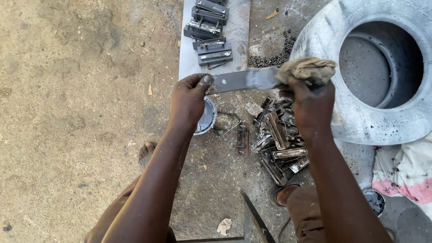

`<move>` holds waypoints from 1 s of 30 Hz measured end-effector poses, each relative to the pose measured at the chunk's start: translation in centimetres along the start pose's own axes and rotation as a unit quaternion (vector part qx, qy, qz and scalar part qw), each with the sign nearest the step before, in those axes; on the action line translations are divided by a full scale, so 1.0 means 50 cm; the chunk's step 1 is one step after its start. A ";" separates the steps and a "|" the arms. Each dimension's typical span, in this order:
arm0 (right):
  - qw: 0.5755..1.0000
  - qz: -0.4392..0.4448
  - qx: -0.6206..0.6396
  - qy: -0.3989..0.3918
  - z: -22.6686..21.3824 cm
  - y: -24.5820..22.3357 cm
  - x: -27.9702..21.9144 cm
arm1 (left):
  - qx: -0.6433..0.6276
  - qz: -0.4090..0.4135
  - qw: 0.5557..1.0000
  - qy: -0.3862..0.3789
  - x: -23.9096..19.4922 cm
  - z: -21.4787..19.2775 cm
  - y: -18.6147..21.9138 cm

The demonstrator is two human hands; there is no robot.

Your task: Painting small metal brackets with grey paint using a brush and a rag.

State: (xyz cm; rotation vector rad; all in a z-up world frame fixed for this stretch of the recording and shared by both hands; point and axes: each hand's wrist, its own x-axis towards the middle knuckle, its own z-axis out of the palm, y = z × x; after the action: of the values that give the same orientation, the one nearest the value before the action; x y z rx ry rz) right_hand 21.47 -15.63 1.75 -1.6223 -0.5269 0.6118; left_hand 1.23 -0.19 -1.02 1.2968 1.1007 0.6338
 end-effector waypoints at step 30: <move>0.993 -0.059 -0.104 0.009 0.030 -0.044 -0.028 | 0.073 0.021 0.997 -0.026 -0.002 0.006 -0.027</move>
State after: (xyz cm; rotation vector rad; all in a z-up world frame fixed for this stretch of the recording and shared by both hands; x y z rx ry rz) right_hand 19.47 -15.13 3.91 -1.7761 -0.6868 0.4656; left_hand 1.20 -0.71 -2.31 1.4575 1.0970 0.5558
